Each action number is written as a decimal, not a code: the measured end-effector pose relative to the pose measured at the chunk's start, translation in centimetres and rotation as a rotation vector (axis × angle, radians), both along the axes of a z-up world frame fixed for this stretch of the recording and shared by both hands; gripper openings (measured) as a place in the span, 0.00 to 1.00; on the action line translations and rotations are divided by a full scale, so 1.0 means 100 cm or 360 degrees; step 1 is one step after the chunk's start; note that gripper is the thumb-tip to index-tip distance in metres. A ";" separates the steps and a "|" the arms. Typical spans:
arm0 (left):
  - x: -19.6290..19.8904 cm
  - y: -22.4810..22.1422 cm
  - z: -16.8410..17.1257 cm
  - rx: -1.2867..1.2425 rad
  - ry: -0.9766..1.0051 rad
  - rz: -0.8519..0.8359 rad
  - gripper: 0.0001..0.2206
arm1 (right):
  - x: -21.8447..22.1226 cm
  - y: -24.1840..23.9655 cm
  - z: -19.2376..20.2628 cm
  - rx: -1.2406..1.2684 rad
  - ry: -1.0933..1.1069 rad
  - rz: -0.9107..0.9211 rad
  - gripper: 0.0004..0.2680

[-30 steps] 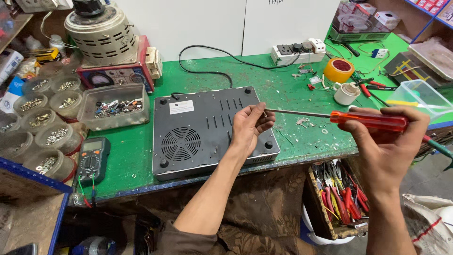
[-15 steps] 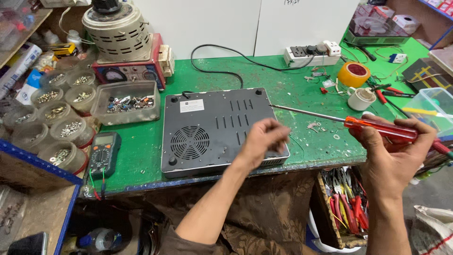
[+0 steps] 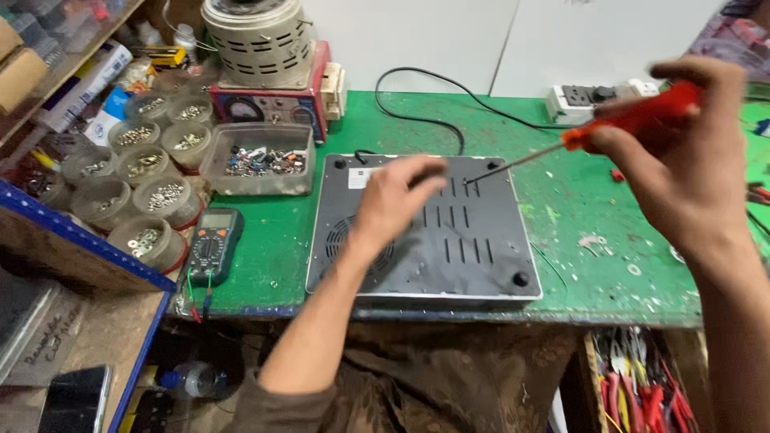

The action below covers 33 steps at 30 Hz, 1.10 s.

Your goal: The person uses a screwdriver to remove screws from the base of an induction cooker, writes on a label with a marker, coils the power cable, and then places the cooker onto a shelf.

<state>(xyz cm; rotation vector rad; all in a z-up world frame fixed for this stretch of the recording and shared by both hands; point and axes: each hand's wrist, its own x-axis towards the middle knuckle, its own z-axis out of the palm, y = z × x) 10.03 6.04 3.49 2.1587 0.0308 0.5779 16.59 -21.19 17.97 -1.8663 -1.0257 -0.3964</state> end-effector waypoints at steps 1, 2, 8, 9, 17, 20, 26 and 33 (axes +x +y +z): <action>0.016 0.019 0.000 0.0028 -0.0143 -0.0015 0.14 | 0.007 0.015 0.007 -0.0201 -0.0092 -0.0122 0.22; 0.032 0.037 0.001 0.0058 -0.0288 -0.0038 0.17 | 0.014 0.030 0.014 -0.0402 -0.0188 -0.0250 0.21; 0.101 0.078 -0.050 0.0580 0.0633 0.0067 0.09 | 0.084 0.120 0.011 -0.0552 -0.0013 0.0067 0.21; 0.103 0.081 -0.062 0.0578 0.0642 0.0067 0.09 | 0.090 0.128 0.007 -0.0553 -0.0005 0.0070 0.21; 0.104 0.085 -0.077 0.0830 0.0600 0.0196 0.08 | 0.116 0.162 -0.018 -0.0640 0.0123 0.0064 0.20; 0.103 0.086 -0.082 0.0832 0.0523 0.0232 0.07 | 0.121 0.165 -0.029 -0.0653 0.0098 0.0068 0.21; 0.105 0.084 -0.081 0.0814 0.0556 0.0239 0.07 | 0.117 0.166 -0.027 -0.0649 0.0089 0.0046 0.20; 0.108 0.086 -0.088 0.0814 0.0505 0.0271 0.08 | 0.123 0.172 -0.027 -0.0735 0.0053 0.0070 0.21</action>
